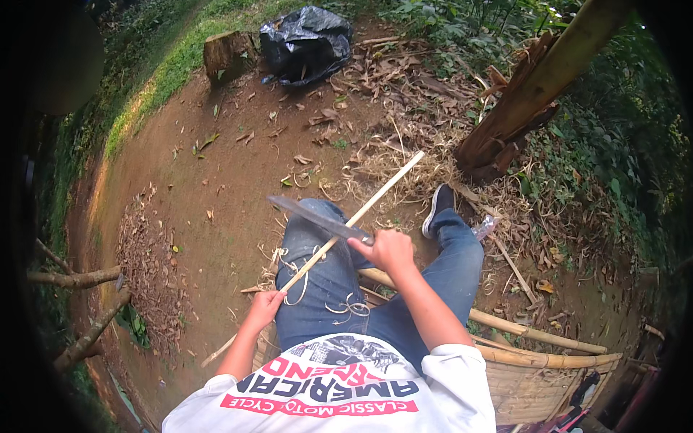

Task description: The person is using a machete to shave and peel the outer layer of a long bamboo stick while sitting on a bamboo structure.

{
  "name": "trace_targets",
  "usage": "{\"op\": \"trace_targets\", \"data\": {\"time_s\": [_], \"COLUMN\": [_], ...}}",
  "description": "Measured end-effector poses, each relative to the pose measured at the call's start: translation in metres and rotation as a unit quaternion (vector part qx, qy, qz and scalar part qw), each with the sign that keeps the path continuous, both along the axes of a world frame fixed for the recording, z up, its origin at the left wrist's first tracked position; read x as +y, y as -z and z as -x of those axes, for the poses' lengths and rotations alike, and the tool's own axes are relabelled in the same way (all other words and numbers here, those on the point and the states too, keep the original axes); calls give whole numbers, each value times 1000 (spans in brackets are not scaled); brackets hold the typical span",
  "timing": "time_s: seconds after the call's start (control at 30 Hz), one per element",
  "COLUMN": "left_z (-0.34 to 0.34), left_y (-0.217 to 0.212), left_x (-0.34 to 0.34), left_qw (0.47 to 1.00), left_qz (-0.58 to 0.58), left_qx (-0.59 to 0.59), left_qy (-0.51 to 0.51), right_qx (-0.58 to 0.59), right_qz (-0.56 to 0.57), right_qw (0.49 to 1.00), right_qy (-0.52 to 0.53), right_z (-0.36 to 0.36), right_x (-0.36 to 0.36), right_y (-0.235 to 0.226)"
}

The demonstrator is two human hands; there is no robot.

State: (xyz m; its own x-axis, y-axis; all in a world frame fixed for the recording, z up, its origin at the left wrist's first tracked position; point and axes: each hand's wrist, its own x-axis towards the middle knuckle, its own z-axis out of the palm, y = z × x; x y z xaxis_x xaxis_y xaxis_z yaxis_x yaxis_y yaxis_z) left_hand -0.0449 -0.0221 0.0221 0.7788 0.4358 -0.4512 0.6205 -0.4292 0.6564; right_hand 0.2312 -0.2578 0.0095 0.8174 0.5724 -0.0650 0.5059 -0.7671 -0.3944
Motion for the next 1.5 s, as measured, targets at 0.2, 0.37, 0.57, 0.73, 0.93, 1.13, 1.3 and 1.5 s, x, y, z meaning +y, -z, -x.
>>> {"op": "trace_targets", "data": {"time_s": [0.2,0.37,0.57,0.73,0.93,1.13,1.3,1.5], "left_z": [-9,-14,-6,0,-19,-9,2,-18], "left_y": [-6,-3,3,8,-8,7,13,5], "left_x": [1,-2,-3,-1,-2,3,4,10], "left_qw": [999,1000,999,999,1000,1000,999,998], "left_qz": [-39,-20,-39,-15,-27,0,-35,-31], "left_qx": [-2,5,10,-35,7,-3,-26,-32], "left_qy": [24,6,-1,-18,8,3,7,36], "right_qx": [-7,3,64,21,-16,50,17,-40], "right_qz": [46,43,63,82,59,13,87,132], "right_qw": [998,997,996,996,996,997,995,990], "right_qy": [47,57,-21,36,63,-50,-48,41], "right_z": [-39,-29,7,-43,-39,22,-10,-68], "right_x": [-27,-9,27,-20,-20,38,20,-37], "right_y": [8,4,-13,15,4,-14,-6,-16]}}
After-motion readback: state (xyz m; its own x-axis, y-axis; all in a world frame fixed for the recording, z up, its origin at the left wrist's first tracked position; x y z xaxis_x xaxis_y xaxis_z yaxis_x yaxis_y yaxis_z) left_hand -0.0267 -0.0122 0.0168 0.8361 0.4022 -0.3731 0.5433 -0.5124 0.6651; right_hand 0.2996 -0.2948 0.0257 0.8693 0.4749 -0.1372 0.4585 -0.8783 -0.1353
